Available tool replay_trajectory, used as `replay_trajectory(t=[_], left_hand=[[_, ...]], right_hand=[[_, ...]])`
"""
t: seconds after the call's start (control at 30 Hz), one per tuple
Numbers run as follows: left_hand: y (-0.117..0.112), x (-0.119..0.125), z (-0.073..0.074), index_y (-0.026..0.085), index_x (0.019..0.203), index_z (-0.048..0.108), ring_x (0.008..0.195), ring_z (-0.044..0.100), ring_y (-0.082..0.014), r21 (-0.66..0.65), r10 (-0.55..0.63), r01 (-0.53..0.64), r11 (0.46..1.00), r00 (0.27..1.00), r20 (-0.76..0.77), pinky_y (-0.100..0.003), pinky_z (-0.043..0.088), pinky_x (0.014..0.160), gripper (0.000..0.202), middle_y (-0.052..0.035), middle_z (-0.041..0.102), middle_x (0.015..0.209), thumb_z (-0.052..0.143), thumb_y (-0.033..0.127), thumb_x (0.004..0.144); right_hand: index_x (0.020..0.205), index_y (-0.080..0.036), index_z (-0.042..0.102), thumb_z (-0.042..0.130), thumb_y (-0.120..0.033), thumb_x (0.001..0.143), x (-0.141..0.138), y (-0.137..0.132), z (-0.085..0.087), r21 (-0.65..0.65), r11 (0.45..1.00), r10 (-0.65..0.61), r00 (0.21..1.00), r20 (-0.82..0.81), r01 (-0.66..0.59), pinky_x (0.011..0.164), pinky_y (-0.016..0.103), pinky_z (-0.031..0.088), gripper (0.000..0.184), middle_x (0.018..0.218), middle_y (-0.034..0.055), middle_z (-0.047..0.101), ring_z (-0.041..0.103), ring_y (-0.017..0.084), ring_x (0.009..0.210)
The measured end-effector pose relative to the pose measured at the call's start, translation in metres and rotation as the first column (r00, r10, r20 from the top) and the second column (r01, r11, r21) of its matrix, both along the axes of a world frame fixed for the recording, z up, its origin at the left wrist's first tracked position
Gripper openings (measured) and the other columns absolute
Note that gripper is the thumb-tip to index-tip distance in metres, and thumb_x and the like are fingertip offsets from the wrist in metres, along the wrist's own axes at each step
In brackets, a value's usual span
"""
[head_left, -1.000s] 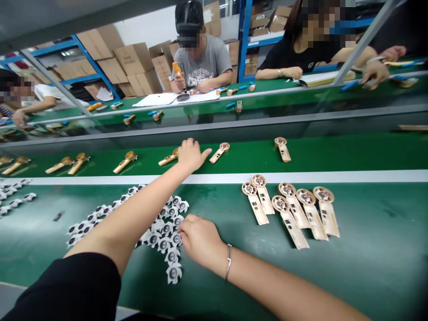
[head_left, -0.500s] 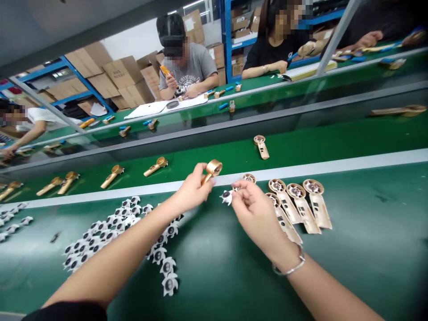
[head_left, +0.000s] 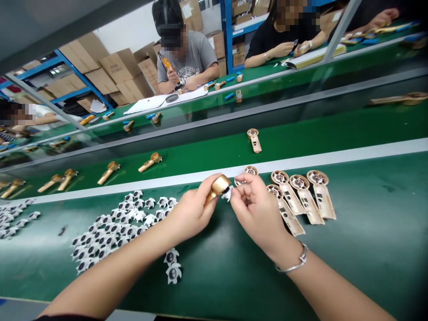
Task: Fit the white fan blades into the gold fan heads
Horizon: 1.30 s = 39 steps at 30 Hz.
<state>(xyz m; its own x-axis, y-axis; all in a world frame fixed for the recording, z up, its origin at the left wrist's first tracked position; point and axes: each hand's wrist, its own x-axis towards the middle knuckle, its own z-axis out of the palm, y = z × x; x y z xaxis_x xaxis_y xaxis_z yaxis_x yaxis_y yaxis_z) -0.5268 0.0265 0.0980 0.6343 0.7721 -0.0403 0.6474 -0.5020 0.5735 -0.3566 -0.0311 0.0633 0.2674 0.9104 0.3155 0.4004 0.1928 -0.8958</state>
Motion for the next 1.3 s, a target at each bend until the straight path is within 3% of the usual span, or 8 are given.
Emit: replay_trajectory(t=[0.27,0.5,0.6,0.7,0.9,1.13,1.2,1.3], left_hand=[[0.001,0.001,-0.008,0.025,0.149,0.027,0.071,0.069,-0.0214,0.219,-0.037,0.072,0.973,0.987,-0.158,-0.029,0.05,0.064,0.056,-0.0059,0.072,0.091,0.042,0.021,0.095],[0.008,0.002,-0.003,0.023,0.152,0.021,0.064,0.067,-0.0216,0.482,-0.092,0.269,0.834,0.929,-0.358,-0.028,0.048,0.054,0.062,-0.0093,0.07,0.099,0.038,0.016,0.092],[0.013,0.0,0.003,0.023,0.153,0.018,0.06,0.065,-0.0222,0.481,-0.135,0.368,0.796,0.882,-0.451,-0.029,0.048,0.051,0.064,-0.0078,0.07,0.094,0.036,0.016,0.092],[0.018,-0.003,0.006,0.023,0.154,0.017,0.065,0.067,-0.0222,0.458,-0.176,0.432,0.777,0.847,-0.501,-0.031,0.051,0.055,0.066,-0.0098,0.07,0.103,0.036,0.014,0.091],[0.023,-0.008,0.008,0.023,0.152,0.015,0.067,0.068,-0.0218,0.45,-0.229,0.525,0.723,0.796,-0.561,-0.032,0.053,0.056,0.064,-0.0074,0.069,0.1,0.035,0.012,0.092],[0.009,-0.004,0.002,0.017,0.152,0.016,0.054,0.061,-0.0196,0.503,-0.12,0.456,0.734,0.817,-0.565,-0.029,0.046,0.045,0.066,-0.0031,0.064,0.083,0.037,0.011,0.091],[0.006,-0.001,-0.001,0.015,0.152,0.019,0.052,0.06,-0.0195,0.519,-0.097,0.455,0.724,0.811,-0.576,-0.028,0.044,0.043,0.065,-0.0034,0.063,0.081,0.038,0.012,0.09],[0.007,0.001,-0.002,0.016,0.152,0.021,0.05,0.059,-0.0184,0.541,-0.085,0.472,0.696,0.802,-0.591,-0.027,0.042,0.042,0.067,-0.0038,0.062,0.081,0.04,0.011,0.088]], right_hand=[[0.117,-0.023,0.041,0.049,-0.018,0.09,-0.001,0.0,-0.003,-0.042,0.999,0.007,0.979,-0.203,-0.016,0.058,0.026,0.043,0.029,0.063,-0.0083,0.054,0.055,0.012,0.052],[0.124,-0.025,0.037,0.048,-0.018,0.093,0.002,0.006,-0.01,-0.062,0.995,0.044,0.905,-0.424,-0.077,0.056,0.025,0.042,0.034,0.062,-0.0089,0.054,0.052,0.011,0.051],[0.122,-0.025,0.037,0.05,-0.018,0.092,0.004,0.007,-0.009,-0.052,0.995,0.059,0.903,-0.426,-0.09,0.054,0.023,0.038,0.034,0.061,-0.01,0.052,0.046,0.01,0.049],[0.122,-0.024,0.036,0.051,-0.018,0.091,0.006,0.009,-0.009,-0.057,0.99,0.091,0.884,-0.459,-0.131,0.052,0.022,0.036,0.035,0.057,-0.0115,0.048,0.045,0.009,0.048],[0.121,-0.027,0.033,0.049,-0.023,0.092,0.006,0.012,-0.009,-0.101,0.954,0.161,0.767,-0.621,-0.282,0.045,0.02,0.033,0.033,0.057,-0.0117,0.049,0.039,0.009,0.042],[0.124,-0.027,0.035,0.049,-0.015,0.093,-0.006,0.0,-0.016,0.063,0.997,0.057,0.935,-0.351,-0.037,0.057,0.027,0.041,0.037,0.062,-0.0084,0.047,0.048,0.012,0.053],[0.126,-0.028,0.034,0.049,-0.015,0.093,-0.006,0.001,-0.019,0.055,0.998,0.052,0.931,-0.361,-0.035,0.058,0.027,0.042,0.038,0.063,-0.0083,0.048,0.048,0.012,0.053],[0.126,-0.03,0.034,0.05,-0.019,0.093,0.0,0.006,-0.019,-0.028,0.996,0.06,0.855,-0.515,-0.086,0.05,0.022,0.038,0.039,0.063,-0.0091,0.05,0.043,0.009,0.047]])
